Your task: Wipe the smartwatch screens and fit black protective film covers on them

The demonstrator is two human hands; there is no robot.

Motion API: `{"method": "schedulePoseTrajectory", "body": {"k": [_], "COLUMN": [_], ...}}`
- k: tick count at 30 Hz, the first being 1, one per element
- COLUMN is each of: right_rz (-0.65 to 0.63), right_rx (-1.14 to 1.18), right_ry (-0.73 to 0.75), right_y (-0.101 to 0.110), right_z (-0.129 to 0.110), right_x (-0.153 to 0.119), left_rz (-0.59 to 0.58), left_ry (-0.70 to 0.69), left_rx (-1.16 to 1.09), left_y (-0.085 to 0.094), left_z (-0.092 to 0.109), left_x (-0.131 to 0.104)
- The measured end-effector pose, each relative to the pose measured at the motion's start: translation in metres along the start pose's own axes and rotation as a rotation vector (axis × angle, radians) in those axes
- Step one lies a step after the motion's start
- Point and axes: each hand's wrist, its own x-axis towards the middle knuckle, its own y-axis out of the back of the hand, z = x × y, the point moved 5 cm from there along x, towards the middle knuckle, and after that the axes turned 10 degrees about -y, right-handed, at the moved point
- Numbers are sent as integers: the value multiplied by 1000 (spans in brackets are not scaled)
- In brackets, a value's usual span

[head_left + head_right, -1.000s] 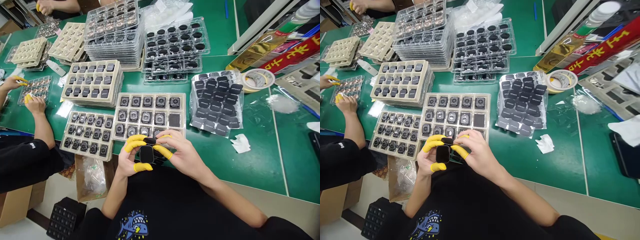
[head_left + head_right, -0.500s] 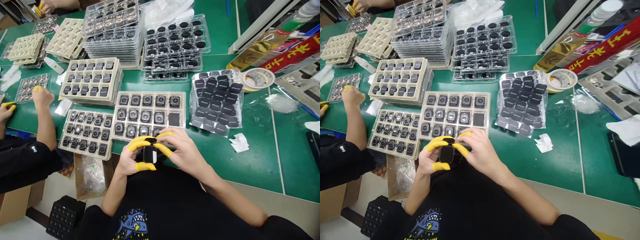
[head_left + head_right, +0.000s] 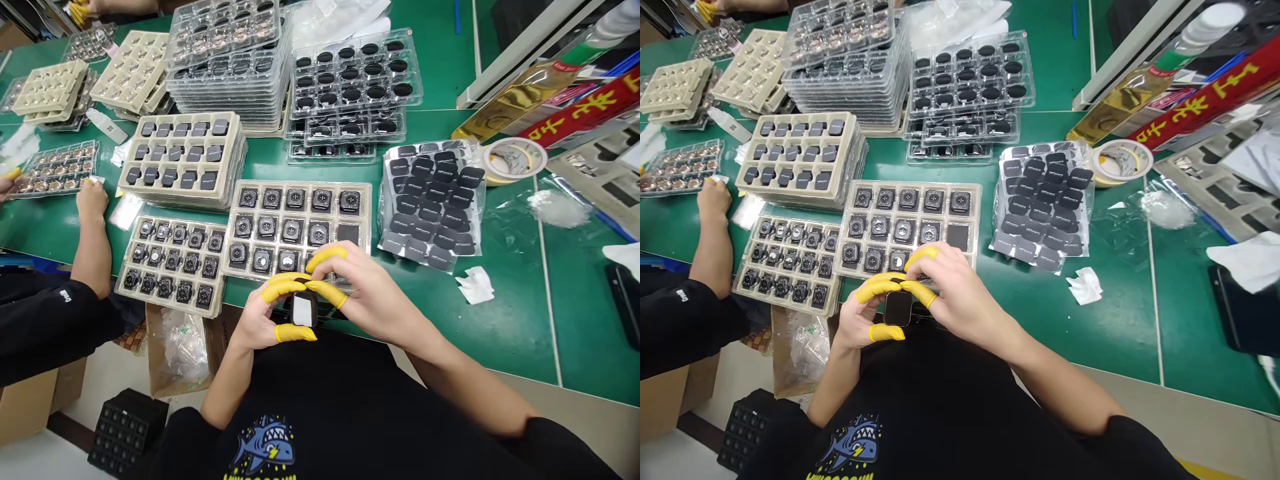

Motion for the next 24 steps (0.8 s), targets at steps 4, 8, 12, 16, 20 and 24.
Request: {"method": "schedulePoseTrajectory", "body": {"k": [4,8,12,16,20,24], "right_rz": [-13,33,145,334,570,647], "right_rx": [171,249,178,-29,-260,-329], "right_ry": [-136,-210,-171,-29,161,242], "right_y": [-1,-1,2,3,-1,-8], "right_z": [11,16,16,13,8,5], "right_x": [6,10,12,13,8,0], "left_rz": [-3,16,23,7,59,112], "left_ry": [-46,-86,-54,20,113,94], "left_rx": [91,129,191,159,38,-22], "left_y": [1,1,3,2,-4,-8], "left_z": [3,1,-4,-7,-11,-11], "left_x": [2,4,3,-3,-10,-11]}}
